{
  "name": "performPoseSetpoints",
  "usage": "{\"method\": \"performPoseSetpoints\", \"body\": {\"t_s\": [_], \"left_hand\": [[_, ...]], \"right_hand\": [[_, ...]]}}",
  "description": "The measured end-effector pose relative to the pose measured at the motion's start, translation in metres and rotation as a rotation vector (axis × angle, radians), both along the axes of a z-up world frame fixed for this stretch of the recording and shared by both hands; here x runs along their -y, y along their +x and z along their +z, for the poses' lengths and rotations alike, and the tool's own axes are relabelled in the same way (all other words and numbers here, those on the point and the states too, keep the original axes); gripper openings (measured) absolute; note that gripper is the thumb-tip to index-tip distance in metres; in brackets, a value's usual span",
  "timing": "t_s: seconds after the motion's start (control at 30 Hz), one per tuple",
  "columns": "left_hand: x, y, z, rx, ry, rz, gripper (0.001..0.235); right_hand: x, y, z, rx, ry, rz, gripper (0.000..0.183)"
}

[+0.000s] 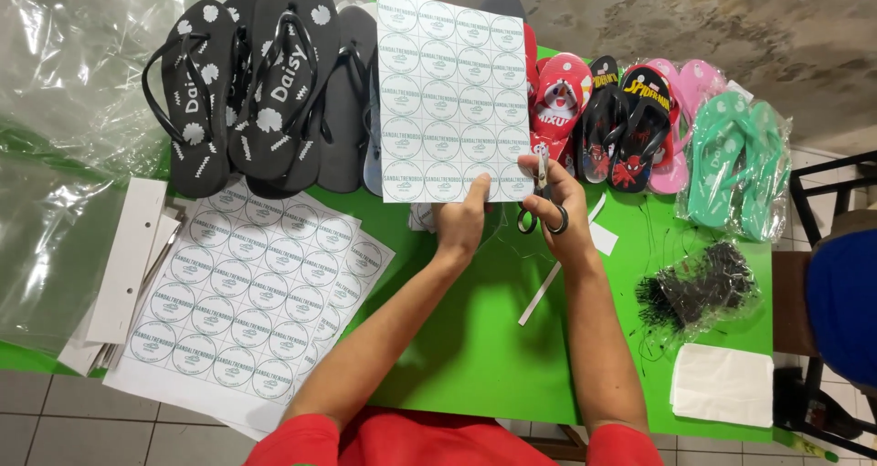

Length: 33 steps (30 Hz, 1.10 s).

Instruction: Cutting a sheet of printed labels into individual pieces using scissors on a workbench

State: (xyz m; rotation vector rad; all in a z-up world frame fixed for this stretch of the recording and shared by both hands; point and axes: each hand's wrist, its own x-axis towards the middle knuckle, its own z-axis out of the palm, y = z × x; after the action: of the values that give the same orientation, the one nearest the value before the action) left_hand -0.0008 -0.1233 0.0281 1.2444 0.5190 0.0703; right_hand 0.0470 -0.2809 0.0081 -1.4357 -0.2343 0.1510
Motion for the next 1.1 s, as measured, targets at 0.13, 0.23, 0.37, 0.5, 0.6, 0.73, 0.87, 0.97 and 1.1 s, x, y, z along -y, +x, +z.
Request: {"method": "performPoseSetpoints", "body": {"t_s": [0.13, 0.23, 0.37, 0.5, 0.6, 0.73, 0.87, 0.97, 1.1], "left_hand": [[-0.004, 0.008, 0.033, -0.094, 0.016, -0.088, 0.044], [0.001, 0.012, 0.046, -0.066, 0.038, -0.054, 0.046], [0.023, 0.022, -0.005, 0.130, 0.110, 0.116, 0.038], [0.013, 0.028, -0.025, 0.215, 0.097, 0.156, 0.034], [0.023, 0.029, -0.045, 0.268, 0.013, 0.126, 0.032], [0.026, 0.034, -0.078, 0.311, 0.003, 0.121, 0.034], [0.010, 0.034, -0.043, 0.335, -0.026, 0.164, 0.023], [0.011, 0.035, -0.053, 0.310, -0.031, 0.173, 0.019], [0.013, 0.034, -0.068, 0.298, -0.062, 0.170, 0.020]], "right_hand": [[-0.002, 0.000, 0.004, 0.029, -0.012, -0.021, 0.073], [-0.002, 0.000, 0.004, 0.031, 0.008, -0.045, 0.074], [0.002, 0.003, -0.003, 0.101, -0.050, -0.092, 0.073], [0.012, 0.011, -0.023, 0.160, 0.065, -0.046, 0.078], [0.014, 0.014, -0.038, 0.150, 0.236, 0.030, 0.082], [0.019, 0.012, -0.051, 0.056, 0.409, 0.153, 0.086], [0.033, 0.014, -0.063, 0.003, 0.427, 0.217, 0.095], [0.043, 0.015, -0.071, -0.018, 0.457, 0.280, 0.100], [0.053, 0.014, -0.092, -0.111, 0.449, 0.461, 0.109]]}}
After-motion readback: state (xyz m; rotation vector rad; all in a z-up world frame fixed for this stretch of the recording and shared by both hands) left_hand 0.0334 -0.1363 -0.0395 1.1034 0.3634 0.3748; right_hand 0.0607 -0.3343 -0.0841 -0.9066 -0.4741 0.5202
